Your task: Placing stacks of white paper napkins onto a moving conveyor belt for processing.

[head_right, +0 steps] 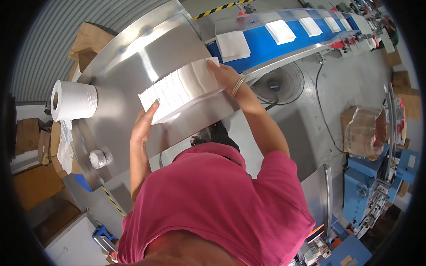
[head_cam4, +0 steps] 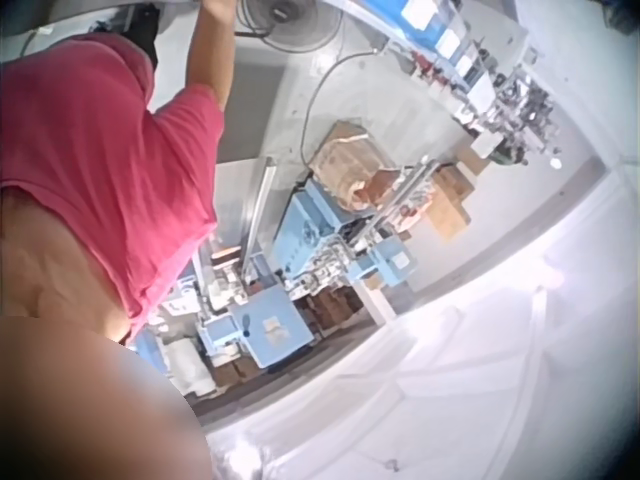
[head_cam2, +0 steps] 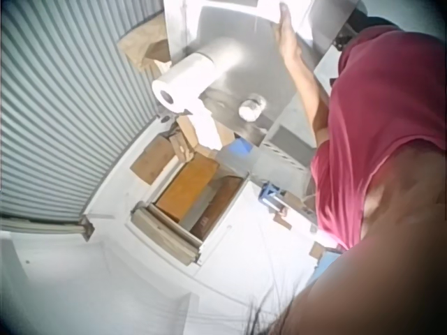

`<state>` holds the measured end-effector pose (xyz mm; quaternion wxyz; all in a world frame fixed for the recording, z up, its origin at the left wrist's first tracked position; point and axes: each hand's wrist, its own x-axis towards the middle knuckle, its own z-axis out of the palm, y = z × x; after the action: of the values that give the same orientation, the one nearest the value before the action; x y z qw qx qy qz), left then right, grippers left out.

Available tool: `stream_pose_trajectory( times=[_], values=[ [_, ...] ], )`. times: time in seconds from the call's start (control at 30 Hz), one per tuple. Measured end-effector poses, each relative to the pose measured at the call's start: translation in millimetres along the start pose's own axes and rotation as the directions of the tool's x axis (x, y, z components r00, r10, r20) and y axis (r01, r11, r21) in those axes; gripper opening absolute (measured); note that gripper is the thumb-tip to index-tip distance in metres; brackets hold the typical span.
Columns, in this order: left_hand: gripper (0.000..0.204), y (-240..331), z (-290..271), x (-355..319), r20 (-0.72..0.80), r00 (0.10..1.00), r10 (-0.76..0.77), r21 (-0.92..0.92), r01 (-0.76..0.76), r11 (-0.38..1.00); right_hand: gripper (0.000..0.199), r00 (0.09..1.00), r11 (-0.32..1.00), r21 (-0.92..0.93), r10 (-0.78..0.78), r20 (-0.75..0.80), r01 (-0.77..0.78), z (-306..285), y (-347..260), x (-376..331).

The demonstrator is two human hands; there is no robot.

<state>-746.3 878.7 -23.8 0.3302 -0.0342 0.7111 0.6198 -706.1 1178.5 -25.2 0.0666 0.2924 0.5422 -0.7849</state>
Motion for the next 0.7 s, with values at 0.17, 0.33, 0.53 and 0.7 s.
stream_pose_trajectory(
  times=[0.17,0.33,0.53,0.7],
  values=[
    [0.101,-4.2,-3.3,0.5,-0.031,0.998,-0.051,0.017,0.051,0.999,0.043,0.988,0.903,-0.402,-0.155,0.021,0.150,-12.9,6.3,0.5],
    [0.101,5.8,2.1,-7.1,-0.030,1.000,-0.007,0.030,0.007,1.000,0.038,0.986,0.914,-0.399,-0.127,-0.111,0.073,-26.5,18.7,11.5],
    [0.103,4.5,3.5,-2.0,0.025,1.000,0.004,0.040,-0.005,0.999,0.057,0.964,0.935,0.288,0.148,0.219,-0.209,-29.8,13.5,12.8],
    [0.114,1.6,3.3,1.1,0.061,0.998,-0.006,0.012,0.006,1.000,0.050,0.986,0.917,-0.361,-0.152,0.070,0.167,12.5,11.3,-4.4]
  ],
)
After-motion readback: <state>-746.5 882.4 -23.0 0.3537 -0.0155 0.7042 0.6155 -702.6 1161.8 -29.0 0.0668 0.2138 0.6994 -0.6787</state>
